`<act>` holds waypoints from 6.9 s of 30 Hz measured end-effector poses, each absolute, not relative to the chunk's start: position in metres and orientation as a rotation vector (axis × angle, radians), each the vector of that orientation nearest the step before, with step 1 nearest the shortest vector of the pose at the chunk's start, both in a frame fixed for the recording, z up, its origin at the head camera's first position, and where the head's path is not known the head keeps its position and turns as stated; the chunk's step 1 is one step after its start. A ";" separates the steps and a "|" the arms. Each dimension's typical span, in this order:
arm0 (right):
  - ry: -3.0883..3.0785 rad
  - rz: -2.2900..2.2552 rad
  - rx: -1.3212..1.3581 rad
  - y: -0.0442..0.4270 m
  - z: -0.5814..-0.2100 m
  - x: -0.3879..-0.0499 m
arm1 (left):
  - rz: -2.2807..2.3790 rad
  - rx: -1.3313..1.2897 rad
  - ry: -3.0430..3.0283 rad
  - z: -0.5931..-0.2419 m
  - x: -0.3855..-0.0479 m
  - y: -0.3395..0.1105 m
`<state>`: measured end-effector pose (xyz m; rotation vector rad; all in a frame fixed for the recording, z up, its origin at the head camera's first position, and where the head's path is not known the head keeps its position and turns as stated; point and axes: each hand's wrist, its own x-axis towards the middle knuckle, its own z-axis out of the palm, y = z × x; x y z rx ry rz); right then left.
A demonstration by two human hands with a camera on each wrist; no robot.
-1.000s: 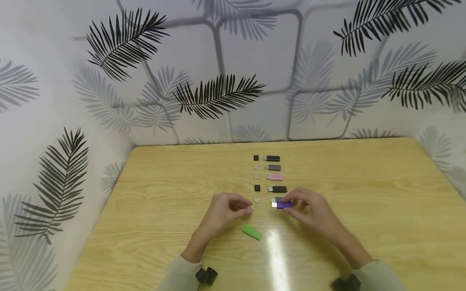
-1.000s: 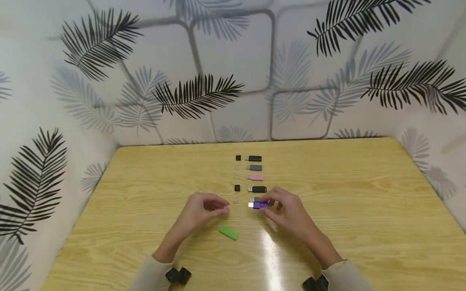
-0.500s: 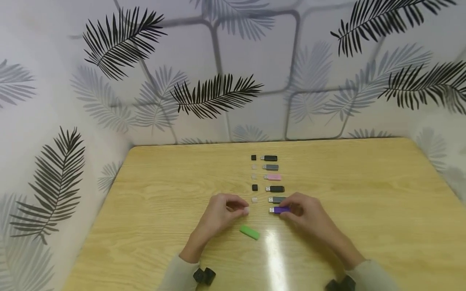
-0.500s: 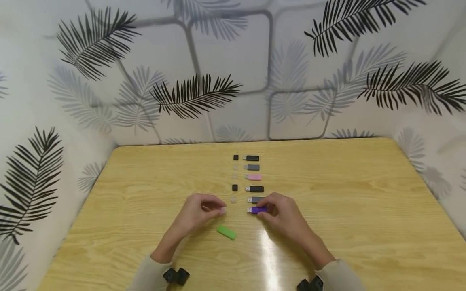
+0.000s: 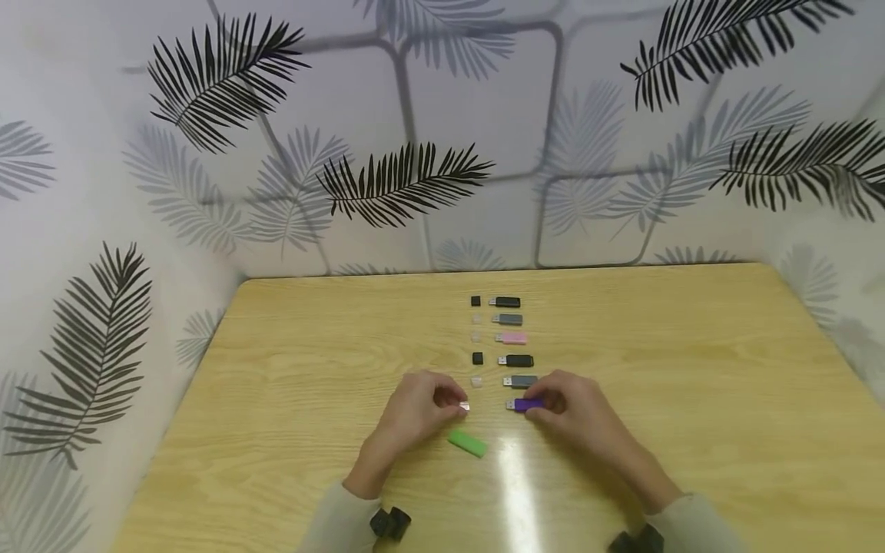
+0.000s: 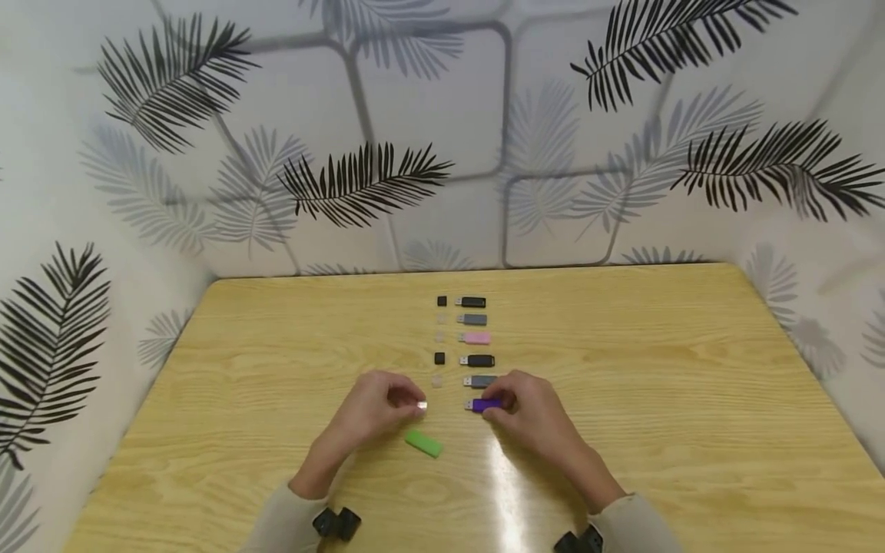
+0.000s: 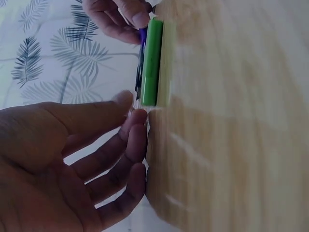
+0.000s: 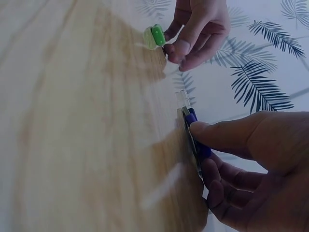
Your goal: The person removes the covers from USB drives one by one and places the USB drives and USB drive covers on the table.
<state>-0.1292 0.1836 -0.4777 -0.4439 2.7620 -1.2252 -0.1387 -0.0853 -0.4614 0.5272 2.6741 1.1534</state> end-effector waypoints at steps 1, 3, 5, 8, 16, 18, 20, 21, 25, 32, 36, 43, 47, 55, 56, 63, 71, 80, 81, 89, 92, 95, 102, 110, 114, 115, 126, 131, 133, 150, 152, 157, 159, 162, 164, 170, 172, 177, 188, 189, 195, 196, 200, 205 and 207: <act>2.766 -1.217 -0.438 0.183 -0.478 -0.129 | 1.126 0.531 2.688 -0.461 -0.139 -0.083; 2.776 -1.200 -0.431 0.182 -0.478 -0.130 | 1.086 0.537 2.712 -0.461 -0.139 -0.079; 2.785 -1.185 -0.431 0.181 -0.479 -0.130 | 1.067 0.532 2.726 -0.460 -0.139 -0.076; 2.790 -1.179 -0.439 0.179 -0.478 -0.130 | 1.041 0.515 2.750 -0.460 -0.140 -0.072; 2.823 -1.139 -0.424 0.178 -0.477 -0.130 | 0.999 0.491 2.796 -0.461 -0.143 -0.064; 2.824 -1.138 -0.420 0.179 -0.477 -0.129 | 0.991 0.484 2.791 -0.462 -0.143 -0.063; 2.826 -1.134 -0.422 0.179 -0.477 -0.129 | 0.994 0.480 2.784 -0.462 -0.143 -0.062; 2.827 -1.133 -0.423 0.179 -0.477 -0.129 | 0.993 0.475 2.782 -0.462 -0.143 -0.062; 2.833 -1.134 -0.432 0.180 -0.477 -0.129 | 0.989 0.476 2.789 -0.460 -0.144 -0.061; 2.822 -1.136 -0.402 0.180 -0.473 -0.129 | 0.971 0.484 2.794 -0.458 -0.145 -0.060; 2.814 -1.142 -0.395 0.181 -0.472 -0.129 | 0.972 0.492 2.798 -0.458 -0.145 -0.060; 2.836 -1.142 -0.434 0.181 -0.471 -0.129 | 1.061 0.507 2.755 -0.459 -0.141 -0.069; 2.852 -1.146 -0.456 0.181 -0.470 -0.129 | 1.155 0.497 2.695 -0.458 -0.137 -0.078; 2.838 -1.245 -0.495 0.180 -0.471 -0.127 | 1.255 0.516 2.595 -0.461 -0.127 -0.094; 2.832 -1.268 -0.504 0.180 -0.472 -0.126 | 1.256 0.527 2.587 -0.461 -0.126 -0.096; 2.796 -1.355 -0.524 0.176 -0.474 -0.122 | 1.215 0.609 2.553 -0.466 -0.118 -0.102; 2.788 -1.442 -0.592 0.168 -0.477 -0.116 | 1.036 0.699 2.567 -0.467 -0.113 -0.095; 2.809 -1.492 -0.679 0.166 -0.472 -0.111 | 0.958 0.758 2.629 -0.464 -0.111 -0.092; 2.809 -1.497 -0.689 0.166 -0.471 -0.111 | 0.974 0.757 2.624 -0.464 -0.111 -0.092; 2.747 -1.572 -0.910 0.164 -0.464 -0.104 | 1.098 0.774 2.631 -0.461 -0.114 -0.080; 2.751 -1.543 -0.980 0.164 -0.464 -0.102 | 1.142 0.784 2.631 -0.459 -0.115 -0.074; 2.772 -1.509 -1.000 0.163 -0.465 -0.100 | 1.195 0.791 2.622 -0.458 -0.115 -0.070; 2.781 -1.491 -1.052 0.161 -0.468 -0.100 | 1.297 0.784 2.606 -0.457 -0.114 -0.066; 2.832 -1.470 -1.102 0.163 -0.467 -0.100 | 1.360 0.787 2.596 -0.454 -0.114 -0.063; 2.841 -1.463 -1.097 0.165 -0.466 -0.099 | 1.380 0.780 2.578 -0.453 -0.115 -0.062; 2.839 -1.465 -1.095 0.165 -0.465 -0.099 | 1.383 0.782 2.575 -0.453 -0.115 -0.062; 2.791 -1.455 -1.091 0.169 -0.460 -0.099 | 1.463 0.830 2.521 -0.453 -0.114 -0.065; 2.786 -1.467 -1.153 0.171 -0.459 -0.099 | 1.480 0.837 2.489 -0.453 -0.115 -0.066; 2.782 -1.468 -1.179 0.172 -0.458 -0.099 | 1.488 0.853 2.478 -0.452 -0.116 -0.067; 2.757 -1.487 -1.266 0.183 -0.448 -0.100 | 1.565 0.775 2.403 -0.443 -0.118 -0.088; 2.796 -1.483 -1.265 0.189 -0.446 -0.101 | 1.580 0.735 2.417 -0.440 -0.120 -0.098; 2.835 -1.456 -1.216 0.199 -0.445 -0.105 | 1.602 0.707 2.451 -0.436 -0.125 -0.110; 2.826 -1.441 -1.192 0.199 -0.446 -0.106 | 1.596 0.693 2.454 -0.437 -0.126 -0.108; 2.808 -1.428 -1.160 0.196 -0.452 -0.108 | 1.589 0.646 2.455 -0.441 -0.126 -0.105; 2.808 -1.416 -1.139 0.196 -0.456 -0.108 | 1.577 0.617 2.457 -0.445 -0.125 -0.101; 2.842 -1.374 -1.043 0.196 -0.464 -0.111 | 1.506 0.587 2.481 -0.451 -0.124 -0.090; 2.841 -1.358 -0.989 0.196 -0.466 -0.110 | 1.487 0.572 2.482 -0.452 -0.122 -0.088; 2.795 -1.310 -0.822 0.194 -0.469 -0.106 | 1.422 0.550 2.504 -0.457 -0.119 -0.084; 2.758 -1.200 -0.627 0.190 -0.472 -0.102 | 1.350 0.517 2.566 -0.465 -0.118 -0.075; 2.757 -1.188 -0.606 0.190 -0.472 -0.102 | 1.338 0.510 2.575 -0.465 -0.118 -0.074; 2.743 -1.109 -0.525 0.187 -0.473 -0.103 | 1.199 0.489 2.653 -0.467 -0.115 -0.070; 2.742 -1.101 -0.520 0.187 -0.472 -0.103 | 1.180 0.494 2.667 -0.467 -0.115 -0.070; 2.740 -1.096 -0.527 0.186 -0.473 -0.103 | 1.129 0.509 2.717 -0.468 -0.113 -0.069; 2.758 -1.087 -0.532 0.185 -0.472 -0.102 | 1.085 0.521 2.774 -0.469 -0.113 -0.067; 2.766 -1.077 -0.533 0.186 -0.472 -0.103 | 1.068 0.518 2.784 -0.469 -0.113 -0.066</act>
